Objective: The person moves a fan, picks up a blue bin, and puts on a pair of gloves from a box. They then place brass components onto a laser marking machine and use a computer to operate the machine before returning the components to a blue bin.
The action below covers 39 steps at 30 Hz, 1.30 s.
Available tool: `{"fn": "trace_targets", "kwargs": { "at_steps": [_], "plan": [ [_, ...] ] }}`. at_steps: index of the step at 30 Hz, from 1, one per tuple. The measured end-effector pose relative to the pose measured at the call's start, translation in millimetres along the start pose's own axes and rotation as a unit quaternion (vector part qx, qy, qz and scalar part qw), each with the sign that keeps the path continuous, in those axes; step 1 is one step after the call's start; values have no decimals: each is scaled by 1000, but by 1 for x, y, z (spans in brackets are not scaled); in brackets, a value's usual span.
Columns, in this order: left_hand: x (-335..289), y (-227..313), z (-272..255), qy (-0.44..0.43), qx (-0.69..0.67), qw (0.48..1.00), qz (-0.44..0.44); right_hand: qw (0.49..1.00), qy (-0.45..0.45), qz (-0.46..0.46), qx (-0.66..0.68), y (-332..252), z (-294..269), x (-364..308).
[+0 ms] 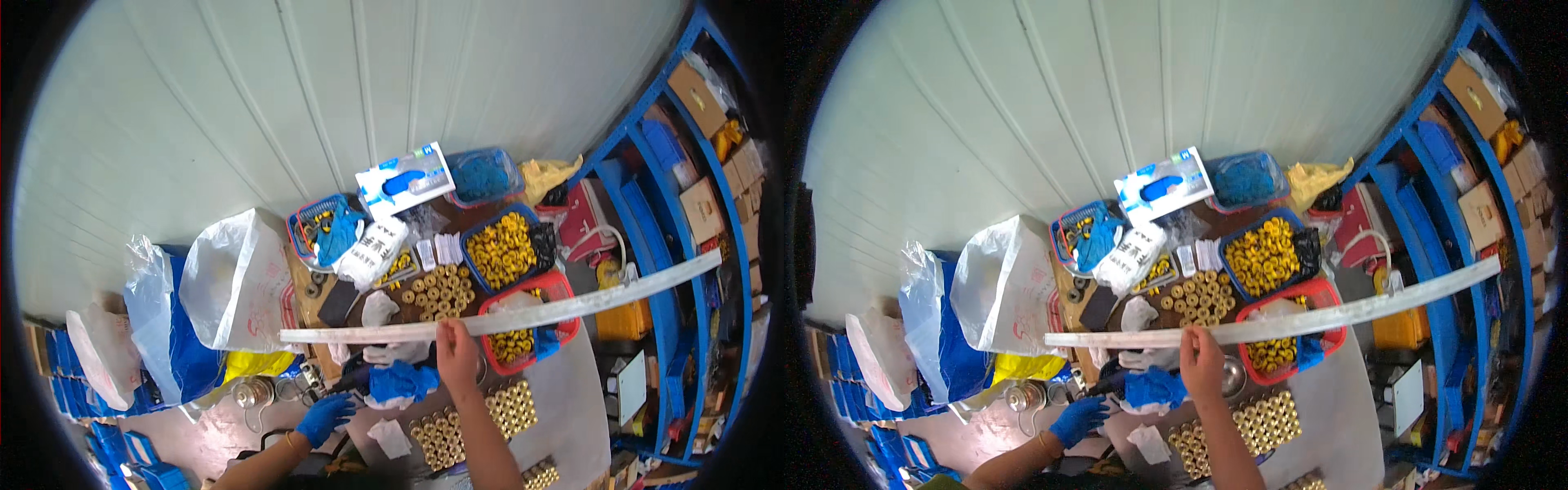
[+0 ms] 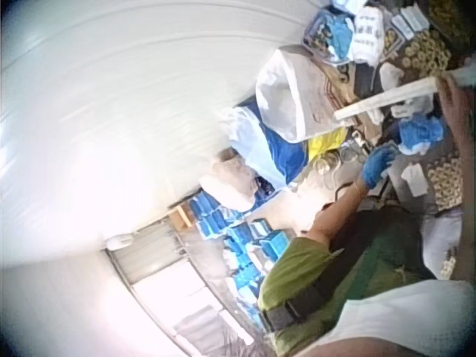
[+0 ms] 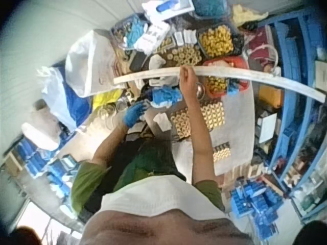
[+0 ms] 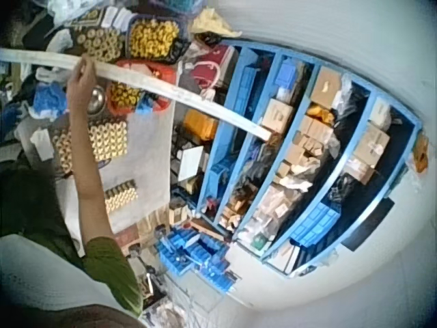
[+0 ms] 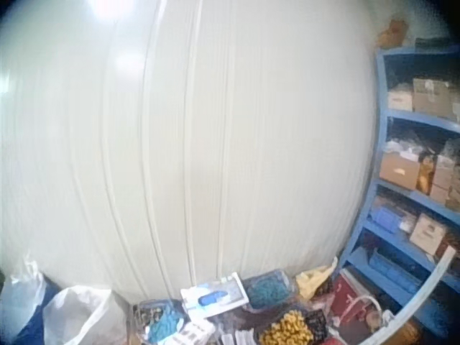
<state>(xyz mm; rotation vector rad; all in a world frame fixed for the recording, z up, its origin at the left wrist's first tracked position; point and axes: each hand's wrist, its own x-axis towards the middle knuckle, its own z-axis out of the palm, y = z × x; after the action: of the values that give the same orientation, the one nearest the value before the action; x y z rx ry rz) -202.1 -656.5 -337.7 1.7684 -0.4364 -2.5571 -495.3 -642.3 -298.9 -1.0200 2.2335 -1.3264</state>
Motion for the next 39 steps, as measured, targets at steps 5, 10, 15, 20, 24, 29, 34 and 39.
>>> {"fn": "trace_targets", "kwargs": {
  "at_steps": [5, 10, 15, 20, 24, 29, 34, 39],
  "plan": [
    [-4, -19, -21, -3, 23, 999, 47, 971, -45, -216, -90, 18, 55, 154],
    [-68, -21, -14, 1, 14, 997, 75, 918, -89, -316, -223, 48, 119, 245],
    [-79, -34, -22, -26, 17, 998, 57, 885, -101, -203, -408, 53, 159, 284],
    [-78, -51, -24, 4, -22, 998, 66, 854, -79, -139, -495, 61, 160, 297],
    [-79, -37, -20, -10, -68, 997, 45, 865, -132, -196, -443, 68, 144, 301],
    [-74, -37, -20, 12, -47, 998, 40, 877, -86, -367, -297, 39, 104, 303],
    [-67, -37, -24, 58, -61, 996, -2, 893, -91, -336, -286, 23, 84, 300],
    [-63, -42, -29, 50, -45, 997, 41, 912, -21, -378, -159, 6, 77, 296]
  ]
}}
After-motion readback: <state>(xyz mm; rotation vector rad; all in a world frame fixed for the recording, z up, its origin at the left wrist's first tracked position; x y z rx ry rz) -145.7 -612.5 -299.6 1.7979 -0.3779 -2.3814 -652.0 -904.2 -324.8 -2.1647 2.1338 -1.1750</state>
